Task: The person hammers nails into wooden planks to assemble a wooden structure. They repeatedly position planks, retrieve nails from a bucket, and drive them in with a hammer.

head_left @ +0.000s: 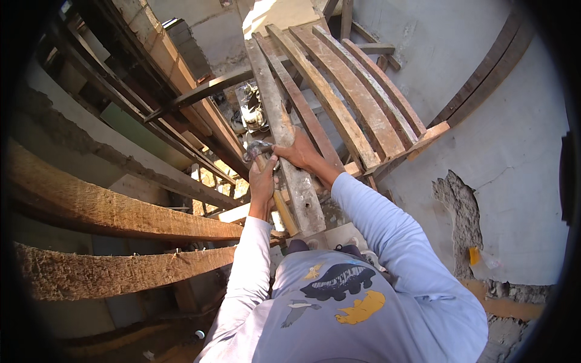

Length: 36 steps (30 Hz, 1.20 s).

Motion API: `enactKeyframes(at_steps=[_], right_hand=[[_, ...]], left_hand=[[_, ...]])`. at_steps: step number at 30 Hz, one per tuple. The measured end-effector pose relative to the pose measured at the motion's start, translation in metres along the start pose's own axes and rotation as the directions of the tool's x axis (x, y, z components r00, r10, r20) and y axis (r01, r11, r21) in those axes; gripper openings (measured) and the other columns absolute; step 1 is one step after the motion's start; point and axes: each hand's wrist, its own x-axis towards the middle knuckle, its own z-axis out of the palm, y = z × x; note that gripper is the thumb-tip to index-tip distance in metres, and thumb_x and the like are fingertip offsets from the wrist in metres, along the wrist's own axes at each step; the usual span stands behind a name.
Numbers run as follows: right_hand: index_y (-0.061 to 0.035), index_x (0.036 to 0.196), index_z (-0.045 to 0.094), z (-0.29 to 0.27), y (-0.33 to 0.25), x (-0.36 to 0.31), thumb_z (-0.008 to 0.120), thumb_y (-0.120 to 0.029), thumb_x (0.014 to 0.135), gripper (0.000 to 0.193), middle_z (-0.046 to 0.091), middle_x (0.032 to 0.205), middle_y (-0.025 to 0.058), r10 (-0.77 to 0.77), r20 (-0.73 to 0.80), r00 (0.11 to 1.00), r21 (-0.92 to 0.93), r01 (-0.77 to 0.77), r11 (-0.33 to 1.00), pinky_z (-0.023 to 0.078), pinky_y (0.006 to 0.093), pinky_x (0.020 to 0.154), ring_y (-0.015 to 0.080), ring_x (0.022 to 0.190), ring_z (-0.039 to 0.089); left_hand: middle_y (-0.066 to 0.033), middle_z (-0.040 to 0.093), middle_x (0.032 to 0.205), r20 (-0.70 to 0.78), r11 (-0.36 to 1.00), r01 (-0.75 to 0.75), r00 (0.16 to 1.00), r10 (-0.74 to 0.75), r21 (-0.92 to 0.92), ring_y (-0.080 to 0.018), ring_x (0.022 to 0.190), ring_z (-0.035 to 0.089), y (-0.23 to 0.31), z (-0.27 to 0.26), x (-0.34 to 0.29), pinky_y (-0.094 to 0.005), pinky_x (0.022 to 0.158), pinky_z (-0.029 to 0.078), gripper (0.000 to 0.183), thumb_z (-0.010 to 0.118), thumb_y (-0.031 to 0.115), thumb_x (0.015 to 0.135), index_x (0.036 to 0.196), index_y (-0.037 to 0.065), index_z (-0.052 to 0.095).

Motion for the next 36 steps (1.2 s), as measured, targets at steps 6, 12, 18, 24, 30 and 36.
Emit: enactKeyframes(at_steps=[6,12,18,24,30,36], right_hand=[[0.0096,0.136,0.055,-0.011,-0.015,0.009,0.061,-0.04,0.097,0.064,0.068,0.118,0.0203,0.228,0.276,0.934,0.417,-0.33,0.847,0.052,0.0412,0.096,0.0294,0.105,0.066],[0.0077,0.13,0.059,-0.01,-0.013,0.004,0.054,-0.03,0.1,0.048,0.068,0.116,0.0292,-0.018,0.006,1.0,-0.146,0.019,0.989,0.052,0.0497,0.091,0.0466,0.097,0.066],[0.0061,0.138,0.053,-0.062,-0.051,-0.033,0.069,-0.013,0.09,0.054,0.062,0.119,0.0286,-0.586,-0.199,0.785,-0.484,0.442,0.755,0.046,0.0543,0.099,0.0494,0.113,0.057],[0.0035,0.159,0.026,-0.069,0.004,-0.038,0.074,-0.021,0.089,0.089,0.053,0.141,0.0354,-0.237,-0.107,0.966,-0.406,0.175,0.897,0.045,0.0469,0.109,0.0464,0.133,0.052],[0.0051,0.153,0.037,-0.095,0.019,-0.016,0.067,-0.024,0.093,0.073,0.064,0.129,0.0263,0.047,0.234,0.971,0.135,-0.08,0.988,0.053,0.0413,0.104,0.0349,0.116,0.067],[0.0003,0.143,0.047,-0.123,-0.01,-0.021,0.063,-0.026,0.101,0.053,0.067,0.108,0.0122,0.081,0.333,0.939,0.616,-0.282,0.736,0.063,0.03,0.069,0.0179,0.083,0.073]], left_hand=[[0.0036,0.065,0.086,-0.015,0.996,0.04,0.999,-0.041,-0.083,-0.0057,0.062,0.054,0.012,0.007,0.01,-0.0212,0.053,0.043,0.034,0.08,0.025,0.094,0.117,0.005,0.064],[0.0047,0.059,0.075,0.043,0.994,0.109,0.993,-0.108,-0.018,-0.0054,0.057,0.051,-0.013,0.015,0.028,-0.0224,0.051,0.044,0.026,0.08,0.026,0.094,0.107,0.008,0.067],[0.0056,0.054,0.072,0.079,0.964,0.236,0.971,-0.227,-0.126,-0.0056,0.054,0.047,-0.004,0.032,0.025,-0.0238,0.048,0.044,0.026,0.077,0.03,0.095,0.106,0.009,0.067],[0.0059,0.056,0.075,0.113,0.959,0.238,0.969,-0.222,-0.156,-0.0056,0.056,0.047,-0.008,0.034,0.025,-0.0239,0.048,0.046,0.028,0.079,0.029,0.092,0.108,0.01,0.066],[0.0012,0.066,0.082,0.106,0.961,0.244,0.967,-0.231,-0.128,-0.0069,0.059,0.061,-0.014,0.028,0.032,-0.0239,0.054,0.057,0.032,0.078,0.032,0.093,0.111,0.009,0.064],[0.0021,0.066,0.085,0.128,0.988,0.149,0.98,-0.152,0.034,-0.0064,0.061,0.059,-0.026,0.018,0.058,-0.0227,0.052,0.049,0.037,0.08,0.03,0.092,0.116,0.009,0.063]])
